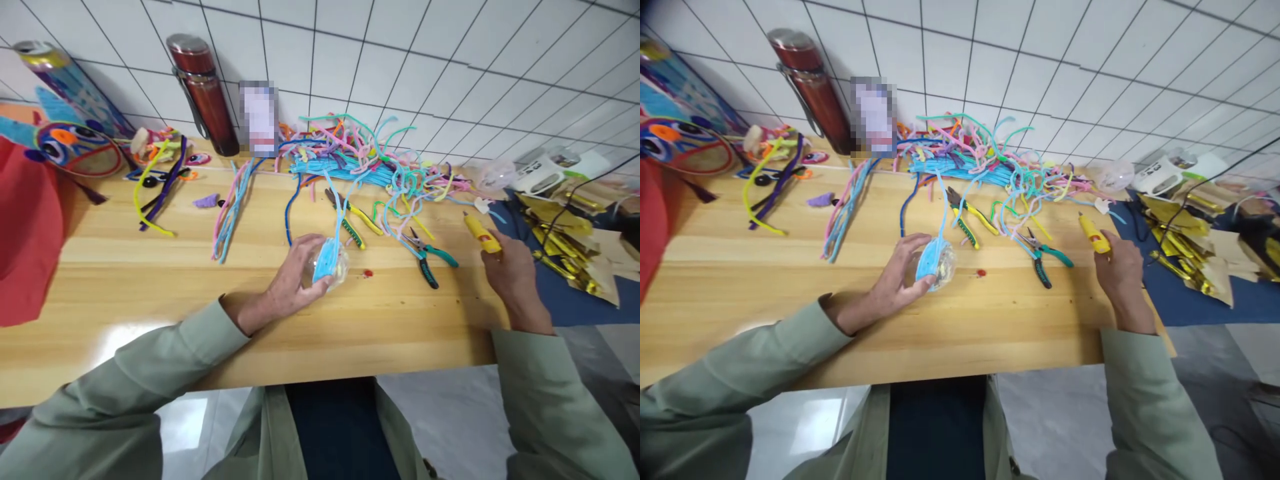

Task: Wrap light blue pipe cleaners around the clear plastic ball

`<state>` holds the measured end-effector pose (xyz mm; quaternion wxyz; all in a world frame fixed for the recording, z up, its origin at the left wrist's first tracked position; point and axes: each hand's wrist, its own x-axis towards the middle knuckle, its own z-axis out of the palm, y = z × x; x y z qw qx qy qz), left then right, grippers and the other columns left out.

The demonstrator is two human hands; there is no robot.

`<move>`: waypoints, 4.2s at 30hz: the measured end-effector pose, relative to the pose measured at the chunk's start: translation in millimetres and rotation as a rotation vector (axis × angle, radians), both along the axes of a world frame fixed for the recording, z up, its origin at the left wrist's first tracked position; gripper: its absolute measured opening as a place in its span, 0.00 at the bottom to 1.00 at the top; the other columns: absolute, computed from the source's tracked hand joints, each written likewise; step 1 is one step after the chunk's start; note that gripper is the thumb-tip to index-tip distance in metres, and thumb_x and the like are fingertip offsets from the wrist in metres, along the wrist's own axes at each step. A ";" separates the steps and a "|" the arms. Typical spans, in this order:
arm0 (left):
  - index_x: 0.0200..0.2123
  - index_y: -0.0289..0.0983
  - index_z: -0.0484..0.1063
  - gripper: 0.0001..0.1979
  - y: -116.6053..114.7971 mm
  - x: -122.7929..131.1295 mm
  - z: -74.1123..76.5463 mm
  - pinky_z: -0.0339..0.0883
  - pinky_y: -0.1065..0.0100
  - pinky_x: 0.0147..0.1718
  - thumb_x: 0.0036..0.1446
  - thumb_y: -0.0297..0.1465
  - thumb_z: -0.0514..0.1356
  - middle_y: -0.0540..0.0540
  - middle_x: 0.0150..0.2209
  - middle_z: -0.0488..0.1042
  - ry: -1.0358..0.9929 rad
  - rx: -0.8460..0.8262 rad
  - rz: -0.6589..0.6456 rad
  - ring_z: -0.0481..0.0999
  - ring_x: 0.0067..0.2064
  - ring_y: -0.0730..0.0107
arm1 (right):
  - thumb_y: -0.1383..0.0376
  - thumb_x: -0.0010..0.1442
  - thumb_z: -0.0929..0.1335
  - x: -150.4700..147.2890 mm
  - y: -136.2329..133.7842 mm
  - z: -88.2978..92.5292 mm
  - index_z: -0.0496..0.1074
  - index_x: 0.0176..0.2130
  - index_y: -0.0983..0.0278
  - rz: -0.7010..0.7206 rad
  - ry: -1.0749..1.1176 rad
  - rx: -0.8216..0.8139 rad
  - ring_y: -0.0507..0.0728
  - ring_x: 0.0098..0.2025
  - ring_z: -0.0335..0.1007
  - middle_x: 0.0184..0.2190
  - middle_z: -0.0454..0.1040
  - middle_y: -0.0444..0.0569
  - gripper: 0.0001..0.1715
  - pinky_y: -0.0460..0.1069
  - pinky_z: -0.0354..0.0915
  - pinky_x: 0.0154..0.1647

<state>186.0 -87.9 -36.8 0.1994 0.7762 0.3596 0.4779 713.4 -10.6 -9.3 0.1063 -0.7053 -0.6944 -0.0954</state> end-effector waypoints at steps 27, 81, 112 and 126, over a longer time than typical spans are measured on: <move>0.68 0.42 0.64 0.28 4.4 6.2 -2.1 0.74 0.45 0.65 0.70 0.41 0.66 0.34 0.64 0.72 -0.129 -0.041 0.005 0.75 0.66 0.48 | 0.56 0.67 0.75 -263.4 -83.6 16.7 0.60 0.76 0.54 0.670 0.546 -0.046 0.71 0.76 0.65 0.74 0.68 0.60 0.45 0.72 0.65 0.75; 0.70 0.44 0.61 0.36 10.0 4.3 0.0 0.72 0.42 0.67 0.64 0.40 0.71 0.35 0.65 0.71 -0.112 -0.062 -0.057 0.74 0.67 0.46 | 0.50 0.70 0.72 -319.0 -50.3 -0.4 0.76 0.43 0.56 0.556 1.380 -0.259 0.65 0.66 0.77 0.64 0.80 0.52 0.13 0.64 0.76 0.63; 0.73 0.46 0.57 0.34 2.3 -3.7 -2.1 0.67 0.41 0.72 0.72 0.44 0.65 0.35 0.70 0.66 -0.137 -0.214 -0.081 0.69 0.72 0.46 | 0.54 0.78 0.65 -304.0 -60.4 49.6 0.77 0.66 0.48 0.765 0.789 -0.084 0.66 0.73 0.70 0.69 0.76 0.48 0.22 0.69 0.65 0.76; 0.73 0.47 0.59 0.33 1.9 -9.8 -6.4 0.66 0.41 0.73 0.72 0.48 0.64 0.37 0.70 0.66 -0.224 -0.412 -0.102 0.68 0.72 0.45 | 0.52 0.65 0.74 -33.1 -45.0 -8.9 0.82 0.47 0.55 0.125 0.427 0.229 0.71 0.56 0.80 0.50 0.84 0.61 0.14 0.67 0.71 0.63</move>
